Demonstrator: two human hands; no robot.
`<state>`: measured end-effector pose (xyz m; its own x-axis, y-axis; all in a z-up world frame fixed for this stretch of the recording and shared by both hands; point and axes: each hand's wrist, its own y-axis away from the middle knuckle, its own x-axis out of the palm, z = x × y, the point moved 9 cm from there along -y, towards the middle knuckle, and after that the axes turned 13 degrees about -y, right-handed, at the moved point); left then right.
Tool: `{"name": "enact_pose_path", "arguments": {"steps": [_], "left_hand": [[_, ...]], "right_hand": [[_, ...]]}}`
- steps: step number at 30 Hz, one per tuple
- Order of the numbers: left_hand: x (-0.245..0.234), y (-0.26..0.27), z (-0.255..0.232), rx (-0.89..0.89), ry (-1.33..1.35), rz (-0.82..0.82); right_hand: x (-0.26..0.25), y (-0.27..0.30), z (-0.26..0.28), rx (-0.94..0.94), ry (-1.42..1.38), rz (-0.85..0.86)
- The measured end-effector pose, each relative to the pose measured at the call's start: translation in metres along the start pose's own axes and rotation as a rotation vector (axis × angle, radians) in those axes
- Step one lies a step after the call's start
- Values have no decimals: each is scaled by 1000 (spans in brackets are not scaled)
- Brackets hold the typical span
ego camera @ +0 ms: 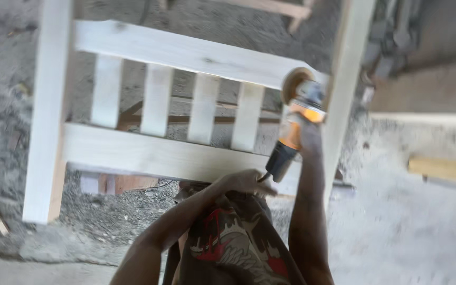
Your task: The person uses an electric sander to smooth the surfaces of a white wooden chair frame. They systematically sand the horizontal rails and vertical slats, moving the tool back and forth along the grain.
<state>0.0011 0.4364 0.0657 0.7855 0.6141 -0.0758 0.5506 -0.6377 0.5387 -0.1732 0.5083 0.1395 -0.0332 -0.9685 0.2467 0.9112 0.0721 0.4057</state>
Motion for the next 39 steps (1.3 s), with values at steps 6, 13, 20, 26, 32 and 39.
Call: {"name": "enact_pose_path", "arguments": {"steps": [6,13,20,26,32,39], "left_hand": [[-26,91,77,-117,-61,-311],[-26,171,170,-93,503,-850],[-35,203,82,-110,432,-1050],[-78,183,55,-53,409,-798],[-108,179,132,-189,241,-812],[-172,242,212,-275,967,-1018]], "right_hand": [[40,6,100,-112,-50,290],[181,-3,214,-3,-90,841],[326,-4,152,-30,431,934],[415,-5,10,-131,697,863],[460,-3,-106,-68,1146,870],[494,11,-174,22,1453,876]]}}
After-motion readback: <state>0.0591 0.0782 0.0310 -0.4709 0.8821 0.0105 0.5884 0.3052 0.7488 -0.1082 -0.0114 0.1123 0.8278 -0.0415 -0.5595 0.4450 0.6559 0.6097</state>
